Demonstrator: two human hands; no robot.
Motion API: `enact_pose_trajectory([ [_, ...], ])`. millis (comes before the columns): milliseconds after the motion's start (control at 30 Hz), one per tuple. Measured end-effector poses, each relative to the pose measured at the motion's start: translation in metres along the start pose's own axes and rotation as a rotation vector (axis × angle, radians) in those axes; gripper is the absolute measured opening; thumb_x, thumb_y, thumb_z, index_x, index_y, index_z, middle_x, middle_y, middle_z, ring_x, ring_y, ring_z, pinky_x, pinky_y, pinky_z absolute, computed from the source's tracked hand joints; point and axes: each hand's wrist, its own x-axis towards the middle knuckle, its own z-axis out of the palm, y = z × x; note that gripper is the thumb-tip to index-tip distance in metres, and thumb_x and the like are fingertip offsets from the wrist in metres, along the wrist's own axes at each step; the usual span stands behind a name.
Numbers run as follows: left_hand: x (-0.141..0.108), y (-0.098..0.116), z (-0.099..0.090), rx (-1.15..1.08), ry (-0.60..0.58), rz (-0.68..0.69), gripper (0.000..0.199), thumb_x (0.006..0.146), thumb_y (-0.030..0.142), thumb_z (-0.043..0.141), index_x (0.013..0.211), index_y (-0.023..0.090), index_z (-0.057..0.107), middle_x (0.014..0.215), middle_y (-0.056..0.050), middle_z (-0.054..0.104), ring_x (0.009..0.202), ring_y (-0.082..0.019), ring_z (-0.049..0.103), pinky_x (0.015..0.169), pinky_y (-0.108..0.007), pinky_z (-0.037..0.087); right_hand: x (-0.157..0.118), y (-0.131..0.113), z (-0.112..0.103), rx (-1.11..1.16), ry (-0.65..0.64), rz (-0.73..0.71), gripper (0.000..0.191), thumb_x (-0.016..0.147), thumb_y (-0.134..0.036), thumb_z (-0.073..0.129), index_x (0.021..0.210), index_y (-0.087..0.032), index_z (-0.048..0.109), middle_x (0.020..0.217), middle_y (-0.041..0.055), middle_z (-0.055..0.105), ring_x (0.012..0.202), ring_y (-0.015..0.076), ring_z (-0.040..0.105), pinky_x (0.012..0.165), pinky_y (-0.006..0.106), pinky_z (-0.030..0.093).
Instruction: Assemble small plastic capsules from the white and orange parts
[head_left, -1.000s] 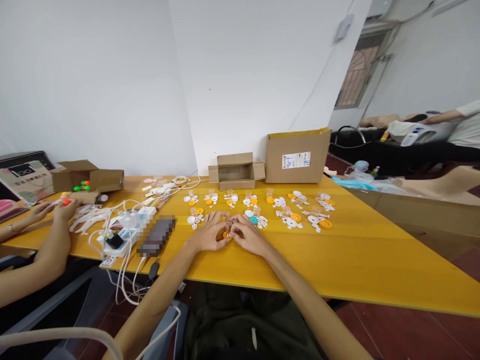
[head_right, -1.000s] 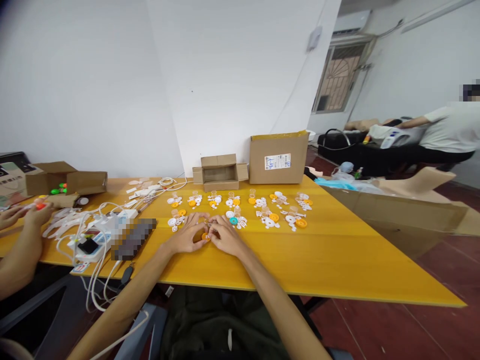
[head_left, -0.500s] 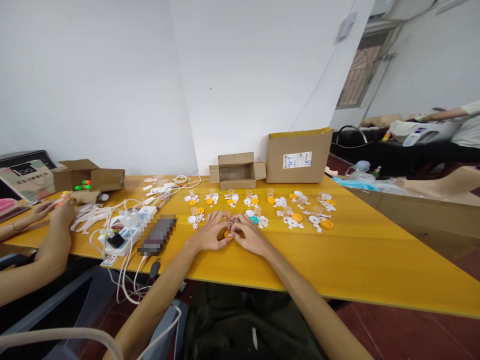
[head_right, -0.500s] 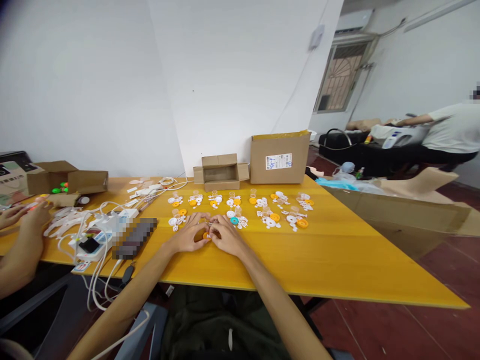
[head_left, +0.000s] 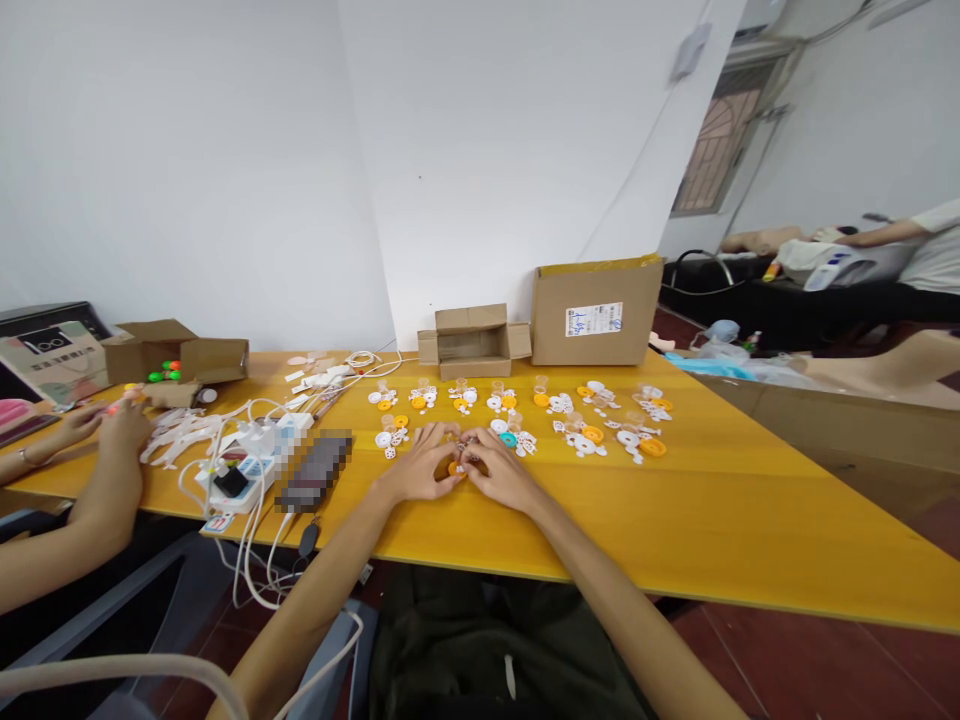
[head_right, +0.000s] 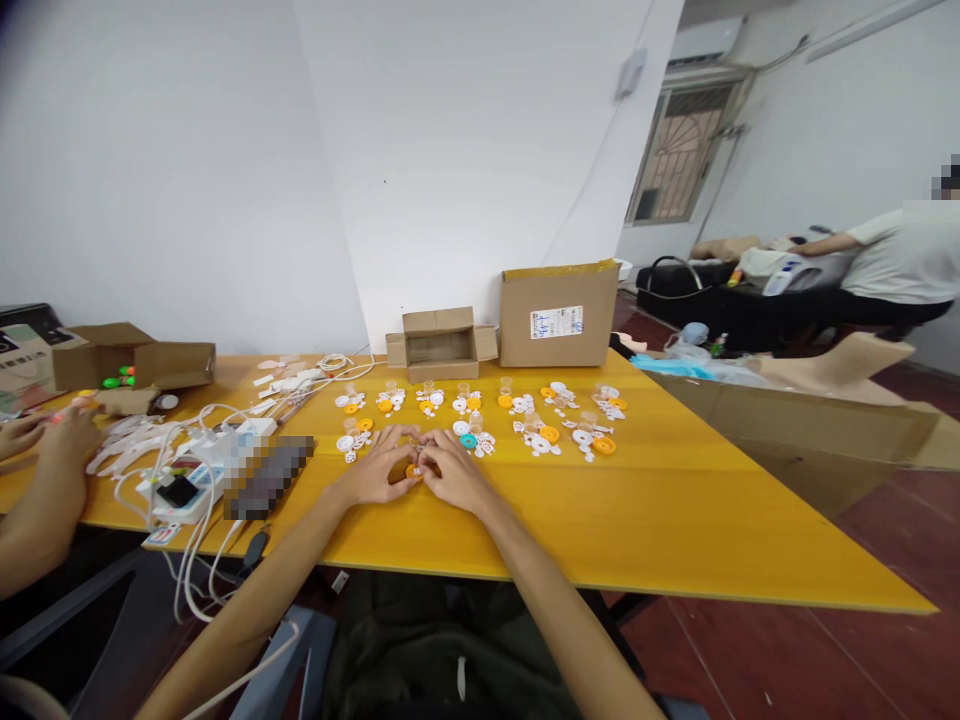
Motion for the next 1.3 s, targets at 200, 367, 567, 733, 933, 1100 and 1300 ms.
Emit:
enact_pose_trajectory([
  [200,-0.0002,-0.0008,0.0003,-0.006,-0.010,-0.009,0.026,0.082,0.022,0.066,0.108,0.027,0.066,0.137,-0.008,0.054,0.124,-0.031,0.047,0.107,-0.049,0.041,-0.0008,0.0018,0.0018,-0.002,0.010,0.000,0.026,0.078,0.000,0.058,0.084,-0.025,0.062,0.108,0.0046,0.061,0.107,0.0228,0.060,0.096,0.041,0.049],
  [367,0.0003,-0.0010,0.0004,-0.014,0.003,0.006,0.022,0.083,0.025,0.066,0.105,0.026,0.066,0.136,-0.008,0.054,0.123,-0.030,0.048,0.107,-0.049,0.042,-0.0008,0.0024,0.0013,0.001,0.004,-0.004,0.025,0.079,-0.001,0.058,0.083,-0.025,0.062,0.107,0.0047,0.061,0.106,0.0228,0.060,0.095,0.041,0.050],
  [567,0.0009,-0.0001,-0.0003,0.004,-0.011,-0.005,0.019,0.084,0.025,0.065,0.103,0.026,0.065,0.137,-0.008,0.053,0.122,-0.030,0.048,0.106,-0.049,0.042,-0.0011,0.0024,0.0008,-0.004,0.008,0.006,0.023,0.079,-0.002,0.058,0.083,-0.025,0.062,0.108,0.0055,0.062,0.107,0.0236,0.059,0.096,0.042,0.050],
  [733,0.0009,-0.0002,-0.0001,-0.003,-0.007,-0.001,0.017,0.084,0.025,0.065,0.101,0.025,0.065,0.136,-0.008,0.053,0.122,-0.030,0.048,0.106,-0.049,0.042,-0.0007,0.0007,-0.0014,0.002,-0.001,0.002,0.022,0.081,-0.003,0.058,0.082,-0.025,0.062,0.109,0.0059,0.063,0.107,0.0236,0.060,0.095,0.042,0.051],
  [933,0.0010,-0.0017,0.0009,-0.004,0.001,0.011,0.015,0.083,0.024,0.065,0.098,0.024,0.064,0.135,-0.009,0.053,0.121,-0.030,0.047,0.106,-0.049,0.042,-0.0006,0.0005,-0.0013,-0.005,0.016,-0.007,0.023,0.080,-0.002,0.059,0.082,-0.025,0.063,0.109,0.0058,0.063,0.107,0.0233,0.061,0.094,0.042,0.051],
  [1100,0.0014,-0.0001,-0.0006,0.011,-0.025,-0.008,0.015,0.084,0.026,0.064,0.099,0.024,0.063,0.136,-0.009,0.052,0.122,-0.030,0.046,0.106,-0.049,0.041,-0.0008,0.0020,-0.0002,-0.004,0.029,-0.025,0.023,0.079,-0.002,0.060,0.081,-0.024,0.064,0.108,0.0057,0.064,0.105,0.0230,0.062,0.093,0.041,0.052],
  [1300,0.0016,0.0012,-0.0020,0.010,-0.044,-0.016,0.017,0.085,0.027,0.063,0.101,0.023,0.063,0.136,-0.009,0.051,0.121,-0.031,0.046,0.106,-0.050,0.041,-0.0009,0.0010,-0.0010,-0.009,0.047,-0.040,0.024,0.078,-0.001,0.061,0.080,-0.025,0.064,0.108,0.0056,0.064,0.105,0.0233,0.062,0.093,0.041,0.052],
])
